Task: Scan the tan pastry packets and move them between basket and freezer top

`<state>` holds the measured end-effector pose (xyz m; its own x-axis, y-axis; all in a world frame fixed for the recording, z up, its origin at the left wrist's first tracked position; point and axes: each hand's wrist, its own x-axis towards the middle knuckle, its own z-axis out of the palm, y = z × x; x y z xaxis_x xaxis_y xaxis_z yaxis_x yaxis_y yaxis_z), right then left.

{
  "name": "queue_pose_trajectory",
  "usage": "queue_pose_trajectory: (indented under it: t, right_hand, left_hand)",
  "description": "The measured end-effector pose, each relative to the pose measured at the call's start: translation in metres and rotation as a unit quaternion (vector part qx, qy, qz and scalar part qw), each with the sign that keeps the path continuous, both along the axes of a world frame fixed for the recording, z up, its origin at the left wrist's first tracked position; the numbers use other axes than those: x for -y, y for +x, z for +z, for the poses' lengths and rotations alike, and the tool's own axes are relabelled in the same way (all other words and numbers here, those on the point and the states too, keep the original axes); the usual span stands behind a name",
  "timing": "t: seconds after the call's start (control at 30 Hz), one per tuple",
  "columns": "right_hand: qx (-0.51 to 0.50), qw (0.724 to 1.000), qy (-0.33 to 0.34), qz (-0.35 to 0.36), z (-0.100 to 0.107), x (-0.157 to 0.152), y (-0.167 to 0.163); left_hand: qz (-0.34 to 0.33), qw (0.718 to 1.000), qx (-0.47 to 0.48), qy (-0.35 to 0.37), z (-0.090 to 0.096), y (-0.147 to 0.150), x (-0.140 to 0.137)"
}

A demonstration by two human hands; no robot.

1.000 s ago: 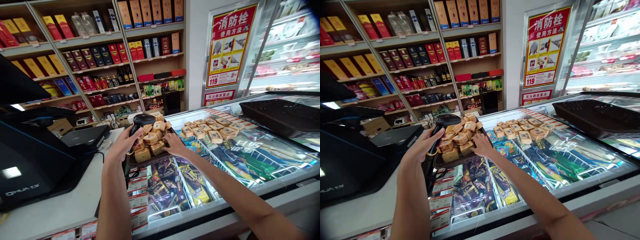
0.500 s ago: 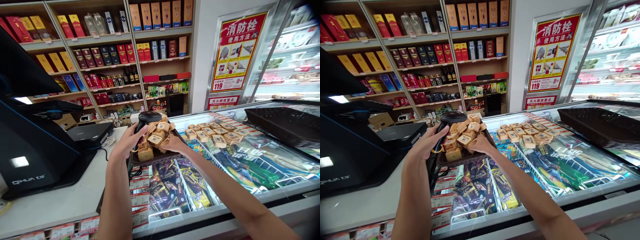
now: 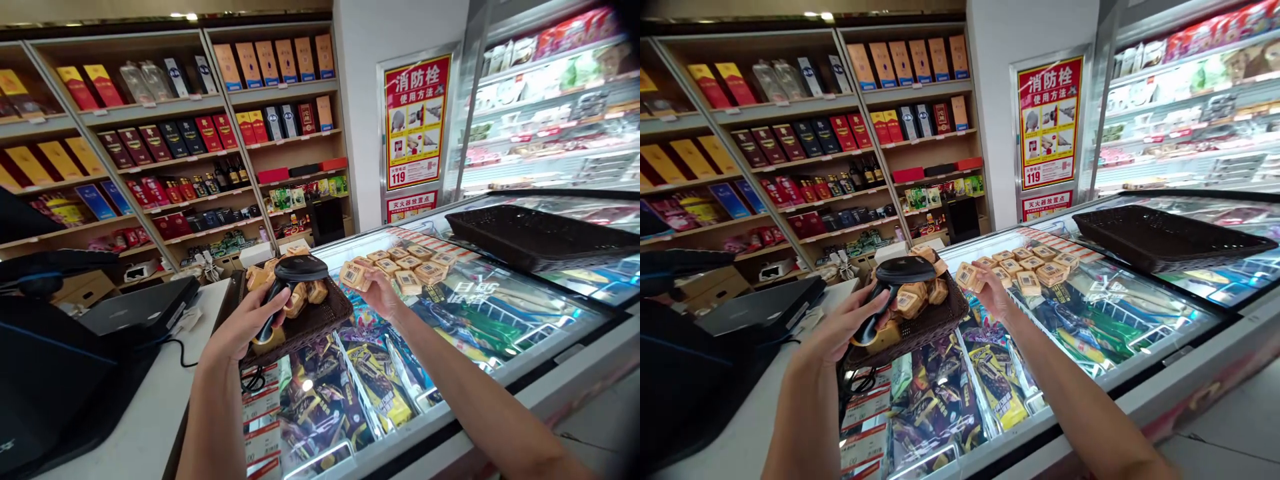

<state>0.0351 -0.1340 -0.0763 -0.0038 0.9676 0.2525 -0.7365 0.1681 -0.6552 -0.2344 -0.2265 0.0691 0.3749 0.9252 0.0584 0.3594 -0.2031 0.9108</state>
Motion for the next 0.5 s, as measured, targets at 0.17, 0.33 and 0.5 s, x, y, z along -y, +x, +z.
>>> queue_pose_trajectory:
  t: [0.17,0.33,0.5]
  right_hand:
    - [-0.045,0.999,0.029,0.000,0.005,-0.001,0.009]
    - [-0.043,0.998,0.049,-0.013,0.009,0.001,0.009]
    - [0.036,0.998,0.036,-0.049,0.013,0.007,0.008]
  left_hand:
    - [-0.024,0.999,-0.017,-0.017,-0.004,0.026,-0.001]
    - [-0.035,0.999,-0.013,-0.026,-0.007,0.030,-0.002]
    - [-0.031,0.999,-0.008,-0.029,-0.006,0.032,0.000]
